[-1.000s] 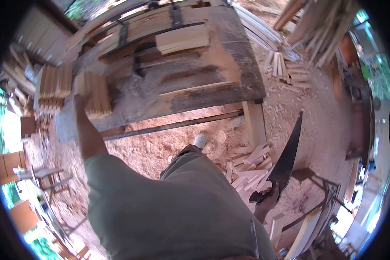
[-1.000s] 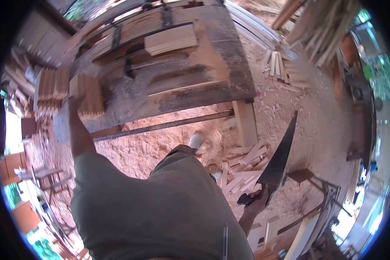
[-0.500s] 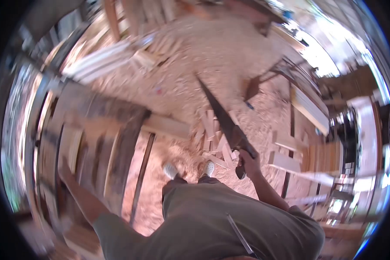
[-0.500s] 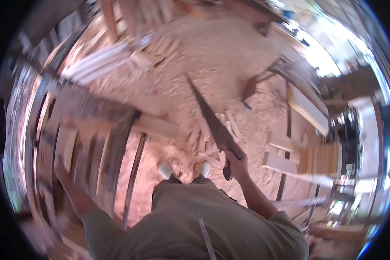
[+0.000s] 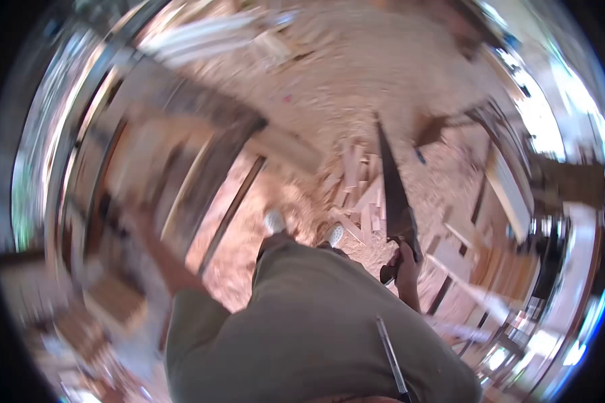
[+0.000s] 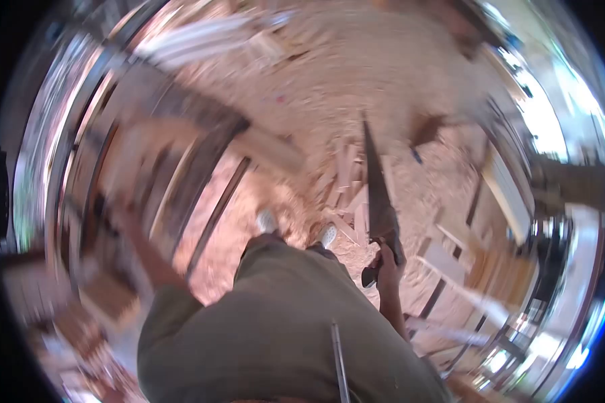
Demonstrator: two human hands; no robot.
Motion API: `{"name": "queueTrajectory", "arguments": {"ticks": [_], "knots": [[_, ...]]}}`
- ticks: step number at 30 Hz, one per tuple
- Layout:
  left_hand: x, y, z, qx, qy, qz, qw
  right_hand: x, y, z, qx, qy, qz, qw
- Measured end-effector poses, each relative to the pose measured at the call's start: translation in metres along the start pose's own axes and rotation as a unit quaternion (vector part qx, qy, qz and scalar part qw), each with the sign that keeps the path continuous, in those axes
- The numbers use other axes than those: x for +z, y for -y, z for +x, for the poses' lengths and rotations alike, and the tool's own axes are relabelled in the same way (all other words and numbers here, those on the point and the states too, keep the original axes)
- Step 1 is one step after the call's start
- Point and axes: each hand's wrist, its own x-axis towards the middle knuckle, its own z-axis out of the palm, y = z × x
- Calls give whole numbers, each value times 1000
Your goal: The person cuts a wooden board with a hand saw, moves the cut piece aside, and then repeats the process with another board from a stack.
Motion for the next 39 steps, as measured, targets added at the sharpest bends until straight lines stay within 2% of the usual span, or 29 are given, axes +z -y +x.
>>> {"name": "queueTrajectory", "arguments": {"ticks": [1,2,3,4,5,6,7,9,10,11,13,14,16,17,19,20,21,23,25,27,28,30,31,33,35,39], "knots": [[51,4,-27,83,-89,-40,992,7,2,9,27,4,2,1000],[67,-43,-56,-174,37,-310,934,11,4,15,42,10,5,999],[87,-71,-80,-199,5,-413,889,17,8,21,53,8,12,998],[74,-105,-94,-334,63,-521,783,19,9,26,55,32,-1,998],[-27,-182,-81,-448,-26,-684,575,19,10,31,51,53,8,997],[-32,-196,-88,-385,-22,-696,606,21,12,34,46,67,15,997],[-31,-200,-94,-395,-29,-696,599,30,19,35,51,75,12,996],[-23,-198,-93,-428,-19,-559,710,37,22,42,26,132,-17,991],[2,-180,-95,-432,-12,-509,745,41,25,44,25,140,-21,990],[1,-172,-90,-437,-17,-507,742,46,27,45,9,168,-24,985],[-5,-162,-86,-462,30,-404,789,51,30,45,-7,198,-31,980],[-23,-160,-85,-465,28,-407,786,55,29,44,-34,226,-29,973],[-64,-162,-90,-429,265,-415,758,66,35,36,-76,260,-25,962],[-62,-164,-90,-429,261,-419,757,75,40,30,-80,263,-25,961],[-62,-173,-96,-480,323,-521,628,85,48,21,-116,319,-62,939],[-65,-182,-95,-495,287,-563,596,84,44,26,-114,333,-69,933],[-55,-183,-93,-494,284,-566,596,92,48,23,-117,336,-68,932],[-15,-189,-88,-517,202,-665,499,107,58,17,-100,382,-84,915],[-3,-192,-81,-491,169,-708,478,114,61,19,-130,399,-110,901],[-9,-201,-72,-549,107,-740,373,122,64,19,-161,427,-121,881],[-13,-211,-71,-549,105,-741,372,124,65,19,-162,429,-122,880],[-21,-238,-72,-566,62,-777,268,127,66,16,-153,444,-123,874],[-17,-249,-68,-577,113,-775,232,129,62,16,-150,446,-125,873],[-13,-277,-50,-579,120,-770,241,137,53,16,-164,432,-108,880],[1,-292,-37,-531,97,-802,256,147,52,16,-143,433,-130,880],[17,-284,-41,-557,62,-782,274,146,60,18,-123,437,-174,874]]}}
